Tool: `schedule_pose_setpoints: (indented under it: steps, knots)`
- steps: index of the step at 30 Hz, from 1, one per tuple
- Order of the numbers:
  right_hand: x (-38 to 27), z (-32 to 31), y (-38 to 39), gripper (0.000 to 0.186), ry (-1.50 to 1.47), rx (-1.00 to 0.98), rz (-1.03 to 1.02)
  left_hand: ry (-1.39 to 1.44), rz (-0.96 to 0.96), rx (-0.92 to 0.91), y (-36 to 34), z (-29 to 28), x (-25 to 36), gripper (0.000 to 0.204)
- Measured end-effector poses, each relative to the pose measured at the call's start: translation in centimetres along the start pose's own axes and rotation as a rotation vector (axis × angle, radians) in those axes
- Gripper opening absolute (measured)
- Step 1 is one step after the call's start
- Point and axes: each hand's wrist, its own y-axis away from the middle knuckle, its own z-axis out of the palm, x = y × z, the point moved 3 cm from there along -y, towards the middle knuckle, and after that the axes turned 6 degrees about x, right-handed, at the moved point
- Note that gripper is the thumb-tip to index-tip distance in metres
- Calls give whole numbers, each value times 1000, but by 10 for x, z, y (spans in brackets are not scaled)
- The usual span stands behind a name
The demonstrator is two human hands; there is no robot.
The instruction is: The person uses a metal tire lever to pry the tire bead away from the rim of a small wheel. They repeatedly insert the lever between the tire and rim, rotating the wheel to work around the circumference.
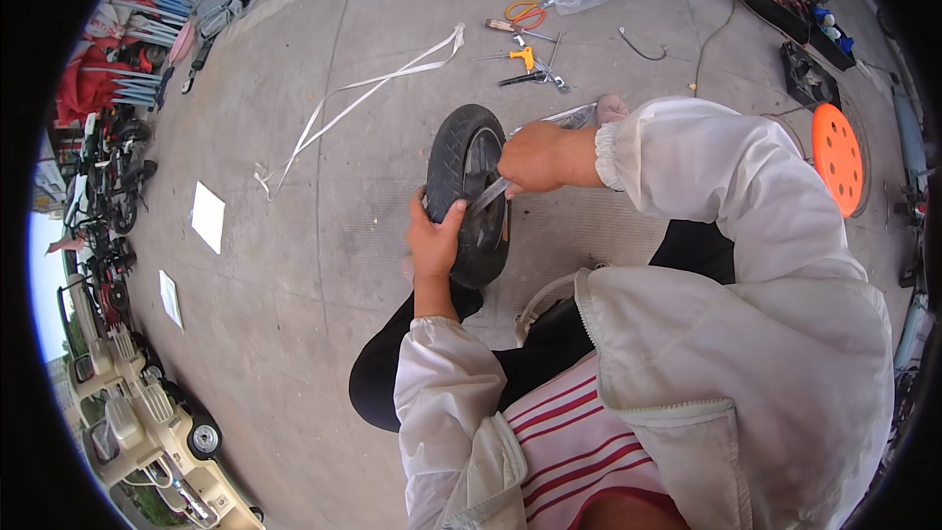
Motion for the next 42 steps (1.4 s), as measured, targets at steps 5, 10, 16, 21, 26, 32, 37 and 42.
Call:
schedule_pose_setpoints:
  steps: [5,10,16,21,26,32,37,42]
  knots:
    - [-12,-35,9,37,127,-94,38,-100,96,-41,33,15,21,96]
    - [-19,-33,11,38,142,-9,32,-425,46,260,62,22,16,83]
    - [-30,-23,5,37,185,93,12,-434,9,232,50,3,-8,58]
    - [-32,-22,-9,29,291,149,-52,-425,6,233,46,-2,-7,50]
    - [-28,-31,-16,24,341,219,-179,-388,12,198,35,-9,-17,41]
    - [1,-60,-40,29,408,130,-308,-363,42,118,24,-11,-4,38]
    - [9,-61,-56,30,427,164,-365,-334,28,84,19,-18,-8,36]
    - [9,-67,-49,25,446,59,-323,-349,50,60,8,-11,-10,33]
